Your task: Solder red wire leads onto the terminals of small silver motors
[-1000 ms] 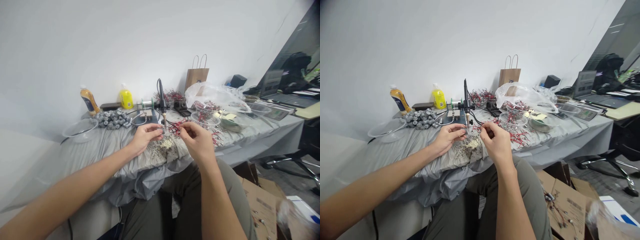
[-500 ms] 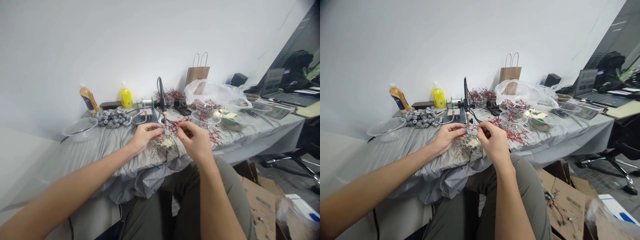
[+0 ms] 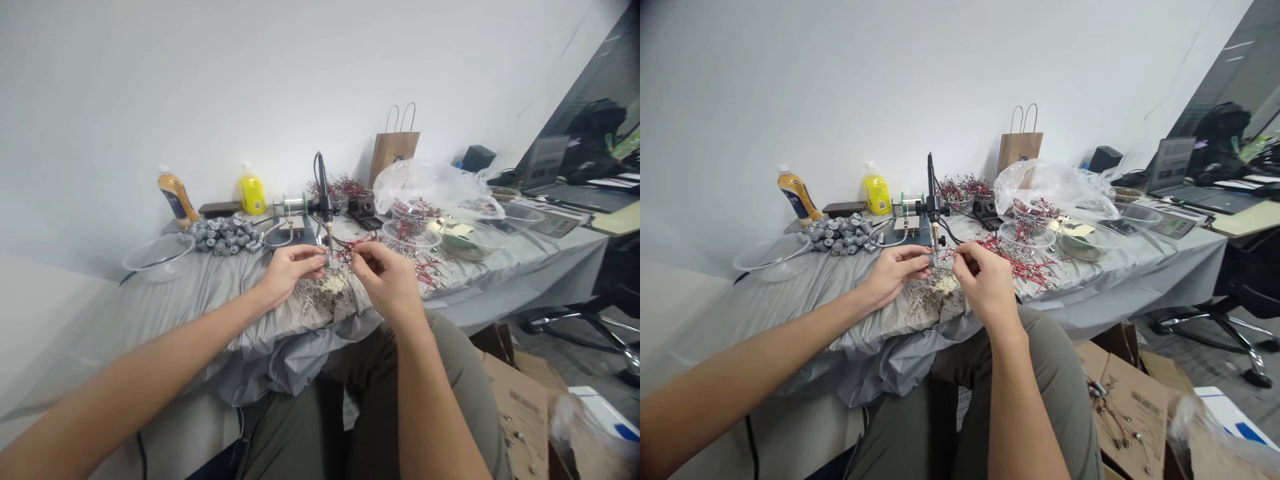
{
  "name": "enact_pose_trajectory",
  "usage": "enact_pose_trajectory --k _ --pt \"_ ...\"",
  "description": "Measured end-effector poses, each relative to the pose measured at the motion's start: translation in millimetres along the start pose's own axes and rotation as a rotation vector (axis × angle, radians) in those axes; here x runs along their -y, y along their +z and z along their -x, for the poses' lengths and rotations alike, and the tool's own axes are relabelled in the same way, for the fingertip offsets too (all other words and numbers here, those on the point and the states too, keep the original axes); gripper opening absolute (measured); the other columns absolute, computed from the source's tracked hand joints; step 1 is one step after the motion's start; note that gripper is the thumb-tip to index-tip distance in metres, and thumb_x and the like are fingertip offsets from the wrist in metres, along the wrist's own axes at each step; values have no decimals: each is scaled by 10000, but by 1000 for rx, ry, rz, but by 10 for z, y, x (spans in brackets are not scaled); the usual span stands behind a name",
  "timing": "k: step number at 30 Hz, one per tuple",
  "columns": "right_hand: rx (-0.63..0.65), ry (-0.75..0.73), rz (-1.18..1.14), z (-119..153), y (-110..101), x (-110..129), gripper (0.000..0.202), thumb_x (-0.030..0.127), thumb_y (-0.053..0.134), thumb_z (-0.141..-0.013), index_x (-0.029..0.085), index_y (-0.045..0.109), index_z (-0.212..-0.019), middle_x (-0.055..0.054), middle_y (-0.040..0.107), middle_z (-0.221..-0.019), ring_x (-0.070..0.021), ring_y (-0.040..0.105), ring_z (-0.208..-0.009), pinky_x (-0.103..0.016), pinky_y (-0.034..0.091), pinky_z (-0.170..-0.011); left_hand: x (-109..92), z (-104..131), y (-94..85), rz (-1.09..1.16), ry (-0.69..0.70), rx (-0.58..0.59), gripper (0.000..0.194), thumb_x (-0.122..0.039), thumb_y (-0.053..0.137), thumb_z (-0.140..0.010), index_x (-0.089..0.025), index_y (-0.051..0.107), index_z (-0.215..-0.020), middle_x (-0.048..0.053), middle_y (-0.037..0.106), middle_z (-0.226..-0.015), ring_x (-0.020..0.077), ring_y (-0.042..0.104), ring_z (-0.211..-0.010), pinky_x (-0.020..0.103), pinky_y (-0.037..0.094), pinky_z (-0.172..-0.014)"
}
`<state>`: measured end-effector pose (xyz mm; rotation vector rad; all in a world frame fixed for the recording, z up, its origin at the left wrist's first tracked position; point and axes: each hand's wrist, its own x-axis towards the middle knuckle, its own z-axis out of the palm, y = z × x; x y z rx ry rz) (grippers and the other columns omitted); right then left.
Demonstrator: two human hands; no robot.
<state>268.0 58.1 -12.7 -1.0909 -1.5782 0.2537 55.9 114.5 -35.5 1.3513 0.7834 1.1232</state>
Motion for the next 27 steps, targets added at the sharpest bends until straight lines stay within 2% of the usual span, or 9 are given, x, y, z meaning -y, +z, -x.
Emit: enact_pose_trajectory --k 27 --pt "-6 13 27 4 1 -16 158 300 636 -927 206 750 -872 -8 699 -734 -133 573 -621 -255 440 -629 -44 21 7 9 2 3 199 -263 790 -1043 -123 730 -1172 56 753 -1065 182 746 -887 342 677 -807"
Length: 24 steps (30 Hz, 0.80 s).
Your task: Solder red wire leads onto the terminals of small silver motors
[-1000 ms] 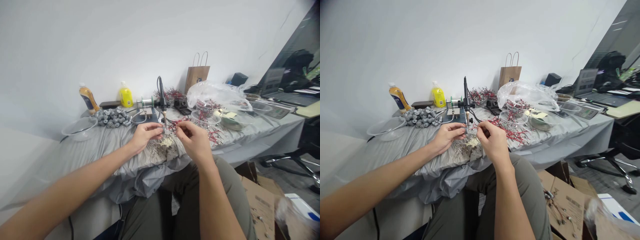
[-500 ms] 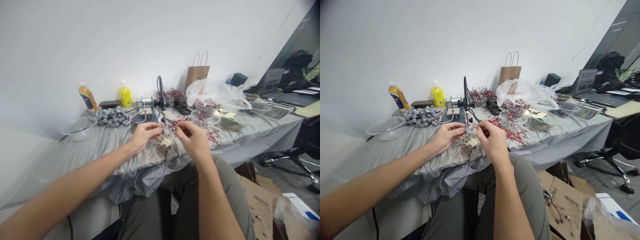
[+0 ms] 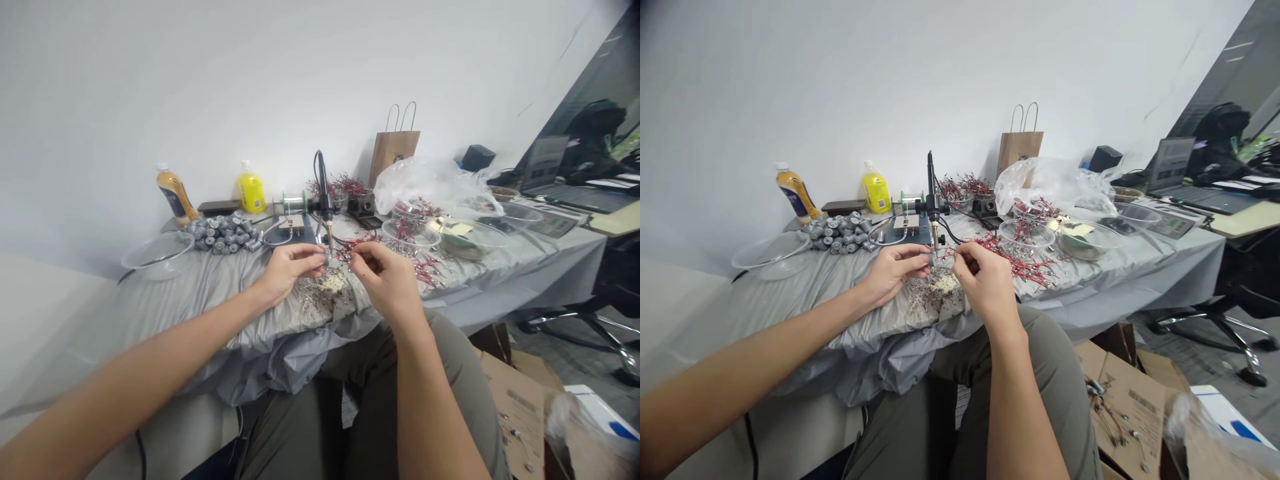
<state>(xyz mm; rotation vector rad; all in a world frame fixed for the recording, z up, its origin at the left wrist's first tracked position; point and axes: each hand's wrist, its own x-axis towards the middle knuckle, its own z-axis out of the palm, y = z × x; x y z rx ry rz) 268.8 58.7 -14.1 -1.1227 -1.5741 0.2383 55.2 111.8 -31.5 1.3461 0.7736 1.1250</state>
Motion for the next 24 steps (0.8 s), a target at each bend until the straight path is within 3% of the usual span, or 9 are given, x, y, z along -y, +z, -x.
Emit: enact_pose_trajectory --k 24 --pt "11 -4 19 -2 4 -13 168 312 622 -911 210 750 -872 -5 690 -707 -135 551 -600 -259 431 -620 22 -2 -24 1 10 17 208 -262 792 -1042 -124 730 -1185 56 753 -1066 183 747 -888 343 678 -807"
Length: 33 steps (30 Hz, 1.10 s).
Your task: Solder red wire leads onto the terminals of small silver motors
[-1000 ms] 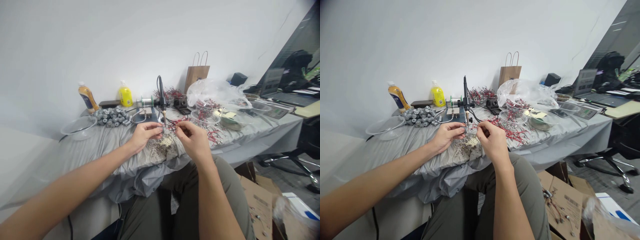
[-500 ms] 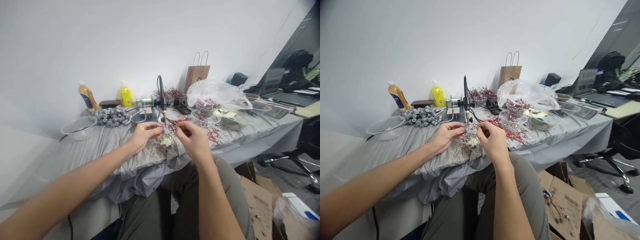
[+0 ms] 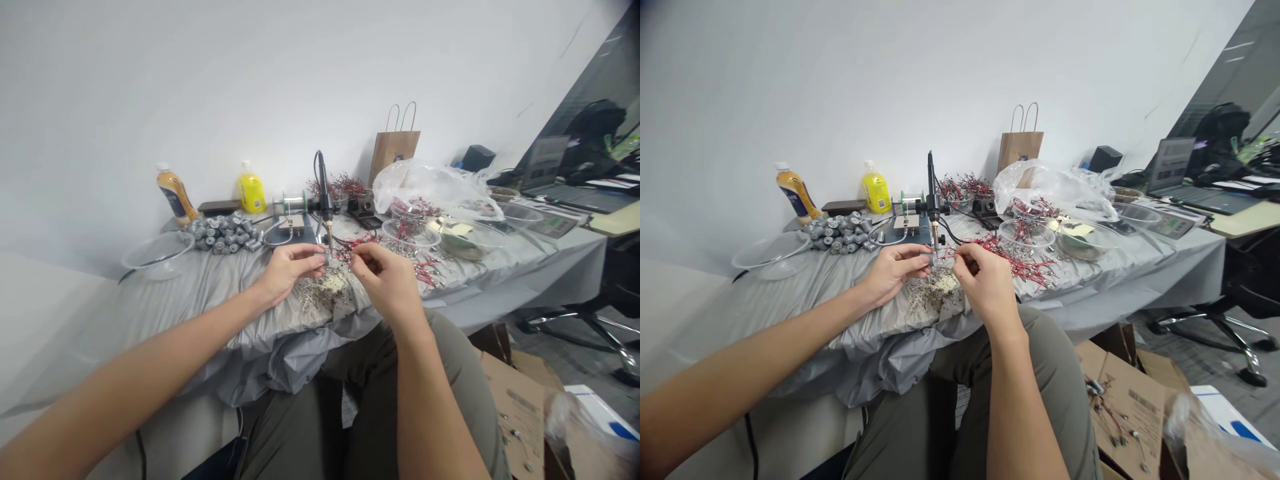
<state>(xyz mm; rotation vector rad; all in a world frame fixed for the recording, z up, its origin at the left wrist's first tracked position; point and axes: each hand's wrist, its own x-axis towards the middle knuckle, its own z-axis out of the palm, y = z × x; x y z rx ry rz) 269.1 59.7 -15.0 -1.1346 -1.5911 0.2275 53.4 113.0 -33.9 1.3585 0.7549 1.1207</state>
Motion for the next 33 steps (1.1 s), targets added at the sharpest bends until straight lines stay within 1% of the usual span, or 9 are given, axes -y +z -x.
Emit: enact_pose_trajectory --k 19,25,33 --pt "16 19 0 -18 -34 64 154 308 621 -883 212 731 -833 2 648 -666 -138 540 -590 -254 425 -609 -24 7 25 -19 -20 -12 209 -276 784 -1048 -125 725 -1180 57 745 -1069 182 738 -887 342 673 -804" --pt "28 36 4 -27 -44 91 144 301 625 -871 209 726 -826 -4 664 -675 -142 555 -598 -256 432 -619 -15 -4 23 -22 -21 -12 212 -284 782 -1050 -125 725 -1178 58 746 -1073 184 739 -892 344 673 -806" --pt "19 60 0 -32 -25 70 157 304 619 -868 203 731 -828 -6 685 -689 -137 567 -608 -254 426 -627 -16 -17 32 -23 -22 -10 217 -289 780 -1052 -125 725 -1182 64 750 -1090 187 745 -901 349 676 -812"
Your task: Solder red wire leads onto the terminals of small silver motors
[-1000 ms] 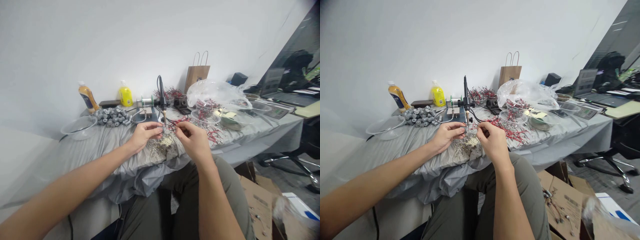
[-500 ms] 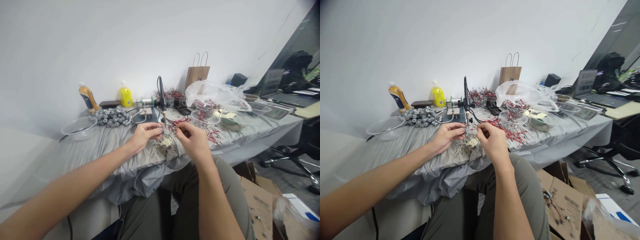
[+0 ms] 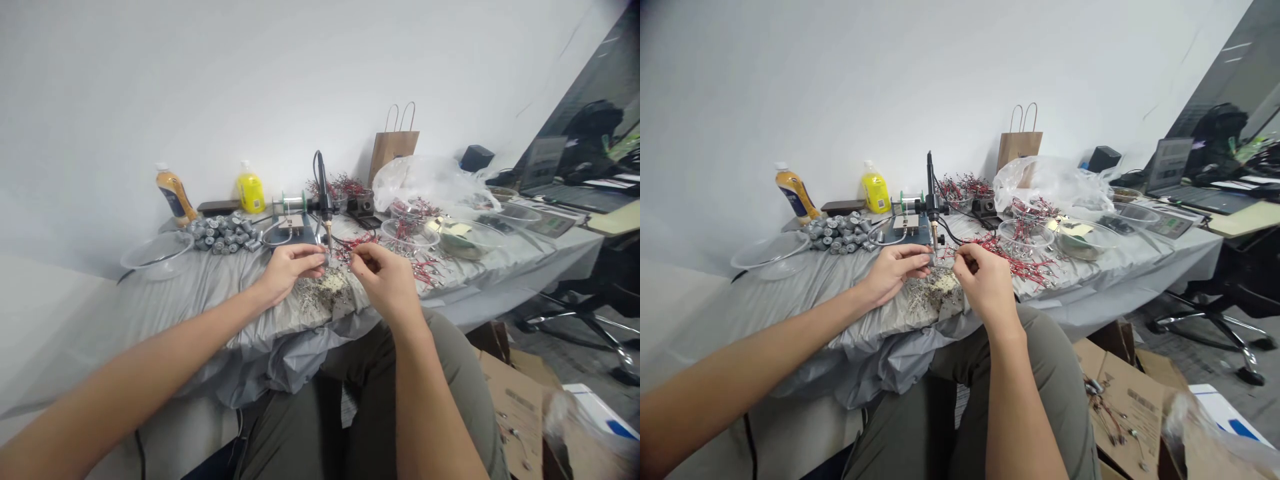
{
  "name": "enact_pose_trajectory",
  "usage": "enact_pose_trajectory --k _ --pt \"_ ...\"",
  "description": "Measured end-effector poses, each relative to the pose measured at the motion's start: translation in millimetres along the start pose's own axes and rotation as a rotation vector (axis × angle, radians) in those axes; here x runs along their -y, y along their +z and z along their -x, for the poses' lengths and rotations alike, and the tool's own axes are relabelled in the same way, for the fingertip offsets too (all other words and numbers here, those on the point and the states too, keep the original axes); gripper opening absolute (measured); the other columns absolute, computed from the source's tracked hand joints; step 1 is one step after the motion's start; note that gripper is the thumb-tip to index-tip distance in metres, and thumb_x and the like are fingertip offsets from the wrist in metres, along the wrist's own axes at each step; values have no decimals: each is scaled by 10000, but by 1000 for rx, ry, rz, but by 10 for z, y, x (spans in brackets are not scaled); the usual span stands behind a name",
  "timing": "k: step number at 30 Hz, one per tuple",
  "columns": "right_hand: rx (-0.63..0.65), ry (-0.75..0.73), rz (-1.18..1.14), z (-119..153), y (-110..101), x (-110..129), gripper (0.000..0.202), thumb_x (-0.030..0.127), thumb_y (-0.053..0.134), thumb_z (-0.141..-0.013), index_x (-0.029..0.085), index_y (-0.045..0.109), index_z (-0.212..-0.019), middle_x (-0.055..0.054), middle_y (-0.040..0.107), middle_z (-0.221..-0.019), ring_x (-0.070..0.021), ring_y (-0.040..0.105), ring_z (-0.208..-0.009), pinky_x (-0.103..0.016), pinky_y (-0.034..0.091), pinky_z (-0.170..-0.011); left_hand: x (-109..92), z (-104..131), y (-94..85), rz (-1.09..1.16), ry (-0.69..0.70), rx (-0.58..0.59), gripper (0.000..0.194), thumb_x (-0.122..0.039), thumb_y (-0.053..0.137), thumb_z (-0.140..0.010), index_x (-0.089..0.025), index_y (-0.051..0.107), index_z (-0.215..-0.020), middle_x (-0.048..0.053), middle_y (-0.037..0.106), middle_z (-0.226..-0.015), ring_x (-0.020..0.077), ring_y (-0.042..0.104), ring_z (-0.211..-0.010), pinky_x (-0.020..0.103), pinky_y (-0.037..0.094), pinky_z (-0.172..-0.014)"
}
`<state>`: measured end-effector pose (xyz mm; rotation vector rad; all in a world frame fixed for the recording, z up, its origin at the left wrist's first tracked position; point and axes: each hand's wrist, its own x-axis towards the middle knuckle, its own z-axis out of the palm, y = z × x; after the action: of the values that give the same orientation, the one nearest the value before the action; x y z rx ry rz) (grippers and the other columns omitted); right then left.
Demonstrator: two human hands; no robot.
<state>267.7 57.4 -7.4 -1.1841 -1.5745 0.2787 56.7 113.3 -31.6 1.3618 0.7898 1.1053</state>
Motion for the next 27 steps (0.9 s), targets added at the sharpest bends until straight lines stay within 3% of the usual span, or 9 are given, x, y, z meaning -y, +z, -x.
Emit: enact_pose_trajectory --k 9,20,27 --pt "-21 24 -23 13 23 -36 201 354 627 -893 198 748 -852 -26 726 -743 -143 584 -629 -268 443 -644 -1 -2 3 2 4 -12 215 -284 781 -1051 -125 725 -1185 64 749 -1094 186 743 -899 346 676 -810" --pt "-30 54 -52 13 48 -34 235 390 619 -916 198 723 -827 13 614 -668 -133 521 -617 -286 394 -633 19 -11 -17 16 22 -5 208 -268 788 -1045 -124 727 -1182 57 750 -1069 182 745 -886 340 676 -801" --pt "-41 58 -61 9 46 -14 254 411 619 -913 199 723 -820 4 627 -677 -142 534 -626 -288 392 -630 15 -11 -15 17 26 -8 204 -262 790 -1044 -123 728 -1180 54 750 -1060 178 742 -874 334 676 -793"
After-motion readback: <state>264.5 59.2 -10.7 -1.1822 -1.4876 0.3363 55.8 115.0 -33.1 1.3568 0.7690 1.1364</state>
